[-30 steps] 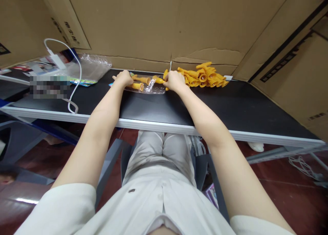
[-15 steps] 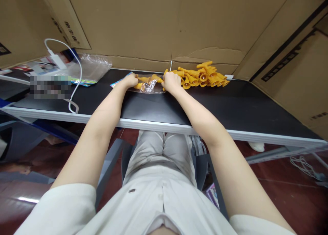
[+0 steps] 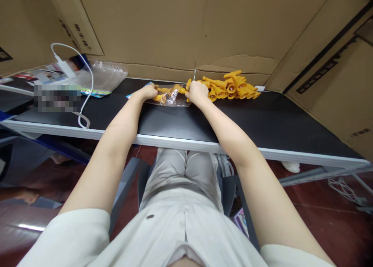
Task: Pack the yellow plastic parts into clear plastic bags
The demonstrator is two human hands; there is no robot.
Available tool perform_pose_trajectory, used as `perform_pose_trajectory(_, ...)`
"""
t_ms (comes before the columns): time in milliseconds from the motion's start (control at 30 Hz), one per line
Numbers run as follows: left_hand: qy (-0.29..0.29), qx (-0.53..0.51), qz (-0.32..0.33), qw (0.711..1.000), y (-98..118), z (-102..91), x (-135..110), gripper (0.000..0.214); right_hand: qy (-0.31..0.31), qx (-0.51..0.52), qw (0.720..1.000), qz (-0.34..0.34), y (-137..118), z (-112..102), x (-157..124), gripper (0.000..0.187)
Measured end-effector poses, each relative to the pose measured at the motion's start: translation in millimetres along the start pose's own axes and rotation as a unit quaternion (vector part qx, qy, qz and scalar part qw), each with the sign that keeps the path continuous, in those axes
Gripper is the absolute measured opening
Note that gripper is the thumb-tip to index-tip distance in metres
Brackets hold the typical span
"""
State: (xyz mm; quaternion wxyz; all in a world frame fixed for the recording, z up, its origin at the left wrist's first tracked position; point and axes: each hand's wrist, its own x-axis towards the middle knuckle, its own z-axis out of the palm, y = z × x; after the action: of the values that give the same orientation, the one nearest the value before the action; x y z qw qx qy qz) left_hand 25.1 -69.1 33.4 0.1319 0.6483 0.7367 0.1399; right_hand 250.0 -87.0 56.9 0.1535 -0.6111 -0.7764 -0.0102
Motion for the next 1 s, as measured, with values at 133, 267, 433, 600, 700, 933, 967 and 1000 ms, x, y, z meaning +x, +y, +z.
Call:
perform_pose_trajectory(133, 0.014, -0.023, 0.021, 0.999, -2.5, 0.3, 3.2, 0.078, 0.001, 0.006, 1.0, -0.006, 2.6, 3.9, 2.3, 0.043)
perform_pose_trajectory(267, 0.026, -0.03, 0.032, 0.999, -6.0, 2.6, 8.1, 0.066, -0.001, -0.004, 1.0, -0.003, 3.2, 4.6, 1.6, 0.042)
perform_pose_trajectory(433, 0.052, -0.016, 0.022, 0.998, -8.8, 2.4, 10.7, 0.066, -0.002, -0.017, 1.0, -0.014, 3.0, 3.8, -1.4, 0.04)
perform_pose_trajectory(600, 0.053, -0.013, 0.002, 0.998, -4.9, -1.6, 7.0, 0.07, -0.002, -0.01, 1.0, -0.009, 3.2, 3.2, -1.7, 0.043)
perform_pose_trajectory(700, 0.058, -0.018, -0.01, 0.998, -0.5, -4.1, 1.5, 0.07, -0.008, -0.005, 1.0, 0.001, 3.6, 1.4, -2.1, 0.042)
perform_pose_trajectory(933, 0.06, -0.032, -0.018, 0.998, 0.4, -6.5, -4.2, 0.068, -0.004, -0.011, 1.0, -0.008, 1.5, 2.3, -4.5, 0.039)
perform_pose_trajectory(967, 0.059, -0.033, -0.02, 0.998, -0.7, -5.9, -3.3, 0.068, -0.003, -0.013, 1.0, -0.011, 0.6, 3.6, -4.4, 0.038)
perform_pose_trajectory(1000, 0.065, -0.033, -0.015, 0.997, -1.8, -5.1, -2.0, 0.067, -0.003, -0.013, 1.0, -0.015, -0.4, 5.1, -4.1, 0.038)
